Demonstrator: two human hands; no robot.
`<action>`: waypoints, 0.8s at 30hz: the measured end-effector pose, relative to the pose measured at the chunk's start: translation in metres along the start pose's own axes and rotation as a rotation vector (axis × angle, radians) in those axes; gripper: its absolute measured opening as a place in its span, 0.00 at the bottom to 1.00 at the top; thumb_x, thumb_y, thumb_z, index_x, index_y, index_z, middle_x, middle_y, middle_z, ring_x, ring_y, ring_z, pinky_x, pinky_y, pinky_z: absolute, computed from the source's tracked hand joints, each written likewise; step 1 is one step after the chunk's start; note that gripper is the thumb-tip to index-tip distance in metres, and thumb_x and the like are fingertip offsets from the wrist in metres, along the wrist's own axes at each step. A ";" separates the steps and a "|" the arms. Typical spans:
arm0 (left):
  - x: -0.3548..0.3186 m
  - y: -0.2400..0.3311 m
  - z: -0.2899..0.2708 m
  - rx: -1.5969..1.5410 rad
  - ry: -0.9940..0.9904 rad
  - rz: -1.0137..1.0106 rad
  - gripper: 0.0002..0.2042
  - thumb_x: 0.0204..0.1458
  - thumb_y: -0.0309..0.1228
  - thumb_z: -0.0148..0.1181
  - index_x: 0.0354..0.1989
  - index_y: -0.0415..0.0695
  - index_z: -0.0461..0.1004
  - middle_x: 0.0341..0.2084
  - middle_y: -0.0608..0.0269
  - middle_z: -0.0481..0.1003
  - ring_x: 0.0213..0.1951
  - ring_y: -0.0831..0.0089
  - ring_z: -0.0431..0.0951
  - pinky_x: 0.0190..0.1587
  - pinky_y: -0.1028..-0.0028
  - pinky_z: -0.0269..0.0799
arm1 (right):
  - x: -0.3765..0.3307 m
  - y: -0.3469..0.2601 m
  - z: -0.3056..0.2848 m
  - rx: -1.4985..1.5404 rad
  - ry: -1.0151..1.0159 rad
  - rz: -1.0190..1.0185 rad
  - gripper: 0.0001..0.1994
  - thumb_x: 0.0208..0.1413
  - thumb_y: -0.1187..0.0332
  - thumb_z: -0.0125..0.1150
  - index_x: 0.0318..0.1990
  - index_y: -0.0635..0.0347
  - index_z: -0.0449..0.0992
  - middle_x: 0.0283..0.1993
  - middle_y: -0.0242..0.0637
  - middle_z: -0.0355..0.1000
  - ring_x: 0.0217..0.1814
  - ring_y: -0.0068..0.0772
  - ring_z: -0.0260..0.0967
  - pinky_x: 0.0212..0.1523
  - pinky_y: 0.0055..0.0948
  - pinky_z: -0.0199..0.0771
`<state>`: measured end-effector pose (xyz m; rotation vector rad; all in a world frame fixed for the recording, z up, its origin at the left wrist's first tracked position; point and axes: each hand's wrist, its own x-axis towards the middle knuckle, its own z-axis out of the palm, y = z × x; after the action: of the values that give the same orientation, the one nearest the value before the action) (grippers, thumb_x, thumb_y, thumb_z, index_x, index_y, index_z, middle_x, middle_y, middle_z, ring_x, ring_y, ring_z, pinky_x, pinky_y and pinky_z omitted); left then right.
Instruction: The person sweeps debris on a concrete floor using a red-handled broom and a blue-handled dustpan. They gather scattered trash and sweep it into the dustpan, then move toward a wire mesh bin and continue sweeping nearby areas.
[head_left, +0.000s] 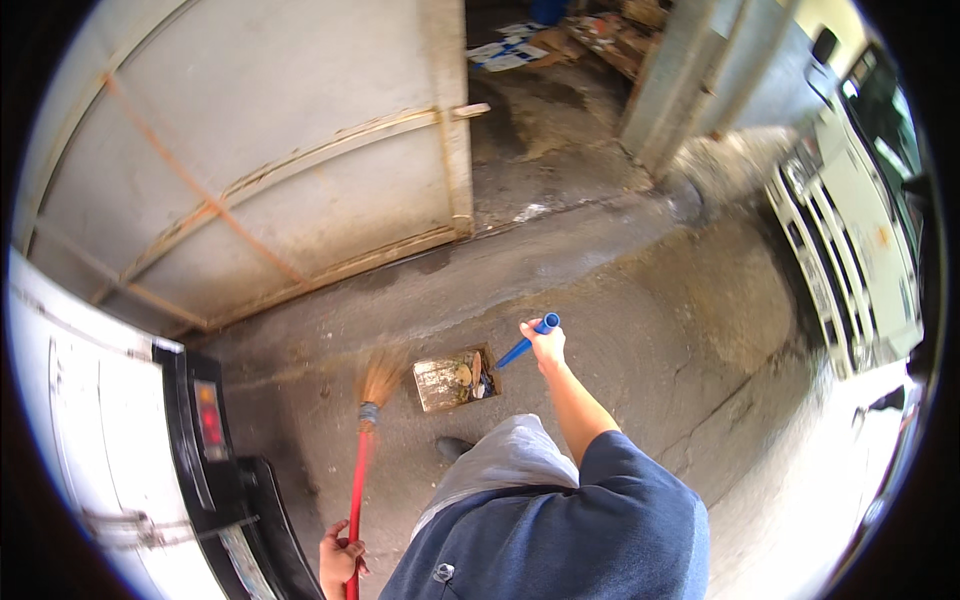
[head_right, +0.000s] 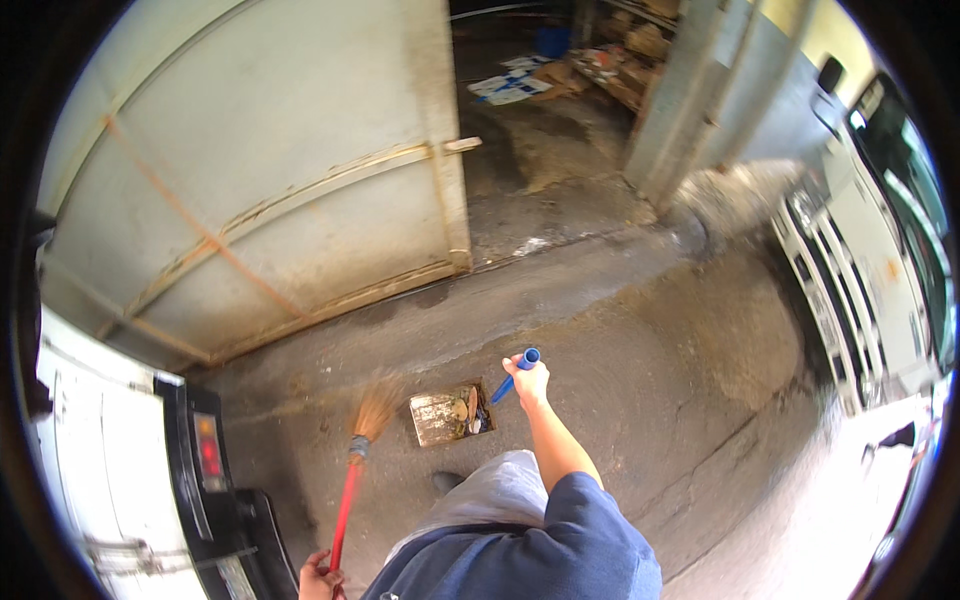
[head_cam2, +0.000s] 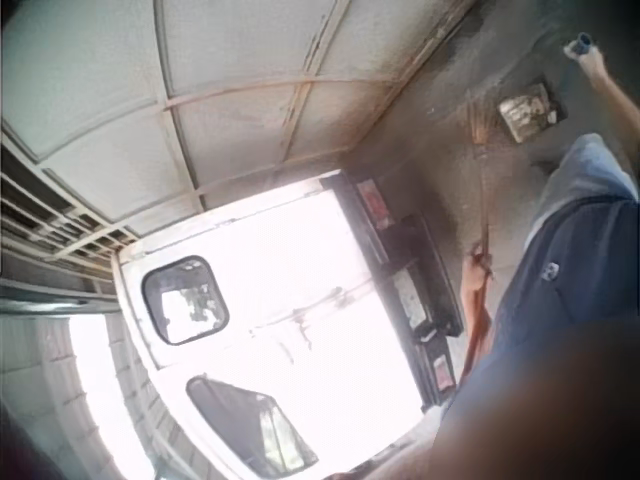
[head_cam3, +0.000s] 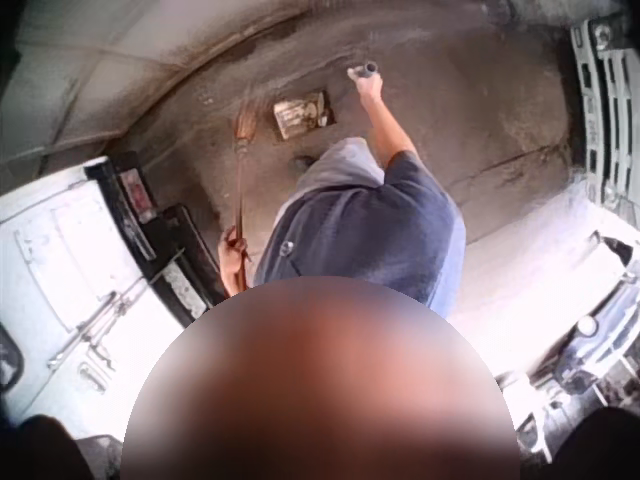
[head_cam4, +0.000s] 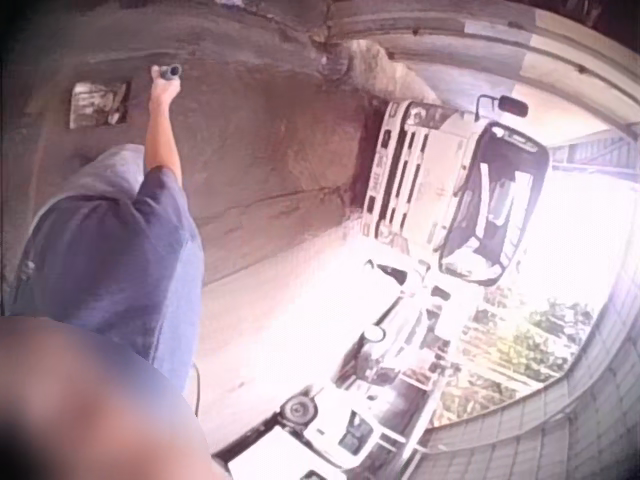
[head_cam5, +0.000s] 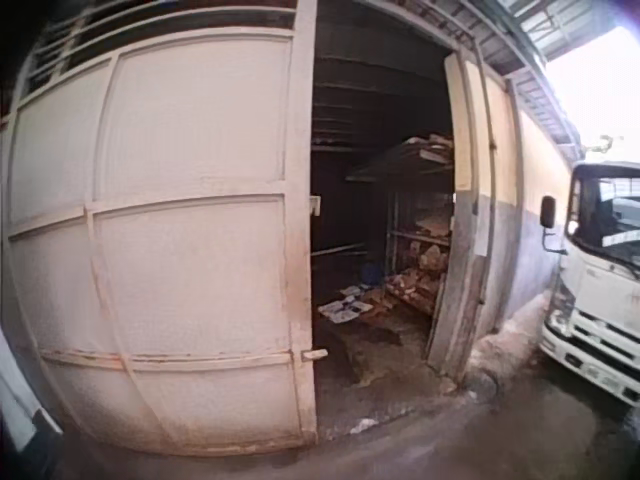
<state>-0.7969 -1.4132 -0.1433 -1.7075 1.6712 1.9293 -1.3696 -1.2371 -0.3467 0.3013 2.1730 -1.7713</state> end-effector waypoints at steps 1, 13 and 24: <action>0.017 0.010 -0.001 0.059 0.016 0.028 0.30 0.51 0.14 0.57 0.65 0.33 0.57 0.20 0.52 0.73 0.11 0.66 0.73 0.12 0.65 0.72 | -0.004 0.002 -0.024 0.032 0.055 0.003 0.11 0.48 0.66 0.77 0.35 0.60 0.81 0.34 0.31 0.78 0.37 0.26 0.73 0.43 0.31 0.73; 0.138 0.121 0.092 0.150 -0.057 -0.053 0.36 0.53 0.17 0.56 0.70 0.43 0.49 0.19 0.51 0.72 0.11 0.64 0.71 0.15 0.54 0.76 | -0.058 0.041 -0.278 0.272 0.831 0.255 0.14 0.48 0.59 0.77 0.32 0.59 0.83 0.31 0.33 0.79 0.35 0.28 0.75 0.42 0.35 0.74; 0.221 0.268 0.308 0.283 -0.409 0.048 0.32 0.52 0.16 0.57 0.67 0.33 0.53 0.20 0.49 0.74 0.10 0.67 0.72 0.13 0.60 0.75 | -0.025 0.054 -0.414 0.558 1.270 0.209 0.12 0.54 0.63 0.74 0.35 0.64 0.81 0.31 0.29 0.75 0.32 0.24 0.69 0.36 0.29 0.70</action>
<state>-1.2583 -1.4231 -0.1978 -1.0961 1.7293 1.7977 -1.3739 -0.8204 -0.3120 2.1696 1.9686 -2.3064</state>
